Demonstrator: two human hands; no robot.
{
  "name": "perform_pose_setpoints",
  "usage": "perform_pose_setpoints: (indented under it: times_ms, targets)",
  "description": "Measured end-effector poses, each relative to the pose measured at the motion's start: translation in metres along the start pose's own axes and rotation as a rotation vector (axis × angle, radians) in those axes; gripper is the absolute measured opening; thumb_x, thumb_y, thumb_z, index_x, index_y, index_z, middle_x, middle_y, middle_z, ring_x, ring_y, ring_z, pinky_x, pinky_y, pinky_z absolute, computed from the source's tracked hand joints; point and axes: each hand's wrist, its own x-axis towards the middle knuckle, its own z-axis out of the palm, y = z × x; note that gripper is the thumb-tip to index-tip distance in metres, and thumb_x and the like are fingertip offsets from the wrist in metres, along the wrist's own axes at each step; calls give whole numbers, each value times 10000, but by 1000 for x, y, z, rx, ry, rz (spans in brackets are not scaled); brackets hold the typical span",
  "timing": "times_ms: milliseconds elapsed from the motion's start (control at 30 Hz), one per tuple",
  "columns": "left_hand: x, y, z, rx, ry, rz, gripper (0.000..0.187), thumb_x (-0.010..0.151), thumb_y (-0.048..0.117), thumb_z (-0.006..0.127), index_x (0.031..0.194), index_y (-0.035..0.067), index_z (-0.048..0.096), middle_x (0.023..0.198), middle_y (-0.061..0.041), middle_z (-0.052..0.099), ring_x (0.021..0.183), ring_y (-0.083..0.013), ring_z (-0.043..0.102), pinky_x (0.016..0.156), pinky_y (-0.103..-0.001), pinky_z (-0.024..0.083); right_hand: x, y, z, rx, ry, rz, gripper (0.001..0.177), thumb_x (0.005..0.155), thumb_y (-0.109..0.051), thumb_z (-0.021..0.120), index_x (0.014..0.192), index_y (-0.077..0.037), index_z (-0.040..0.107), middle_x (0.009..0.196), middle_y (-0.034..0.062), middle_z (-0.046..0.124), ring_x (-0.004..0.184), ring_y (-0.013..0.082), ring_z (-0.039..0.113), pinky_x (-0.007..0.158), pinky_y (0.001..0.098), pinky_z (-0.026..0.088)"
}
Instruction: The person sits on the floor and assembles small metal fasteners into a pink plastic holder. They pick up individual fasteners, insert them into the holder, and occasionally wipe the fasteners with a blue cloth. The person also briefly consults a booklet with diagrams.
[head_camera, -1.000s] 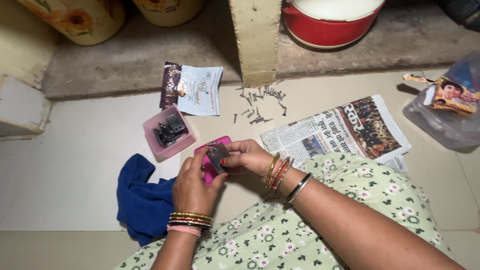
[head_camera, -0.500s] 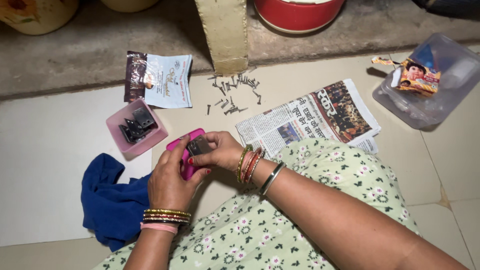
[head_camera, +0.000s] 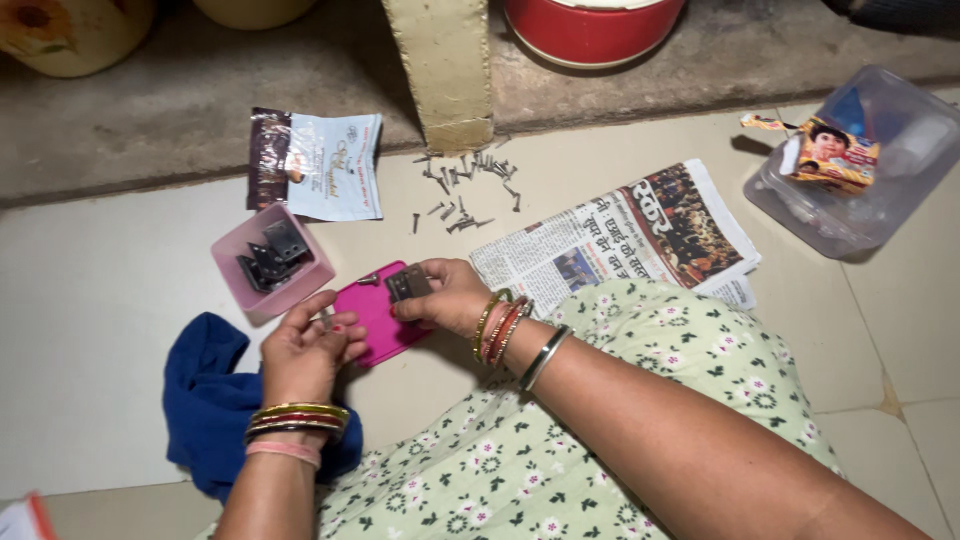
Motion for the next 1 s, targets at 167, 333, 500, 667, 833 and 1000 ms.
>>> perform_pose_setpoints:
  times_ms: [167, 333, 500, 667, 833, 1000]
  targets:
    - [-15, 11, 18, 174, 59, -65, 306, 926, 62, 653, 1222, 42, 583, 871, -103, 761, 659, -159, 689, 548, -329, 559, -10, -6, 0, 219, -96, 171, 473, 788, -52, 722, 1234, -70, 563, 952, 83, 721, 797, 187, 740, 652, 331, 670]
    - [-21, 13, 23, 407, 44, 215, 302, 858, 53, 791, 1150, 18, 725, 809, -46, 706, 672, -69, 615, 612, -216, 521, -22, -16, 0, 197, -134, 227, 343, 833, -188, 789, 1105, -74, 615, 838, 23, 692, 660, 117, 676, 566, 270, 619]
    - [-24, 12, 27, 451, 10, 274, 405, 805, 9, 804, 1201, 57, 737, 861, -36, 719, 708, -69, 630, 630, -223, 556, -28, -19, 2, 180, -207, 220, 255, 853, -263, 812, 983, -78, 693, 766, -6, 712, 507, 46, 573, 445, 207, 517]
    - [-31, 19, 33, 395, -109, 281, 450, 807, -8, 750, 1247, 71, 701, 932, -52, 768, 785, -78, 695, 669, -243, 592, -27, -20, 2, 217, -202, 190, 209, 835, -130, 774, 1005, -70, 667, 835, 30, 771, 514, 55, 596, 446, 204, 527]
    - [-27, 29, 19, 515, 48, 318, 395, 836, 112, 768, 1228, 104, 712, 990, -59, 788, 824, -128, 744, 725, -292, 604, -21, -19, -1, 219, -157, 228, 190, 856, -84, 752, 1022, -50, 666, 793, 66, 725, 509, 74, 608, 480, 226, 571]
    - [-5, 48, -47, 889, 252, 217, 489, 796, 309, 810, 1245, 139, 716, 1149, -137, 735, 1001, -273, 723, 885, -395, 568, -15, -17, -4, 245, -80, 250, 158, 886, -82, 710, 1003, -3, 639, 722, 35, 652, 503, 80, 603, 476, 268, 598]
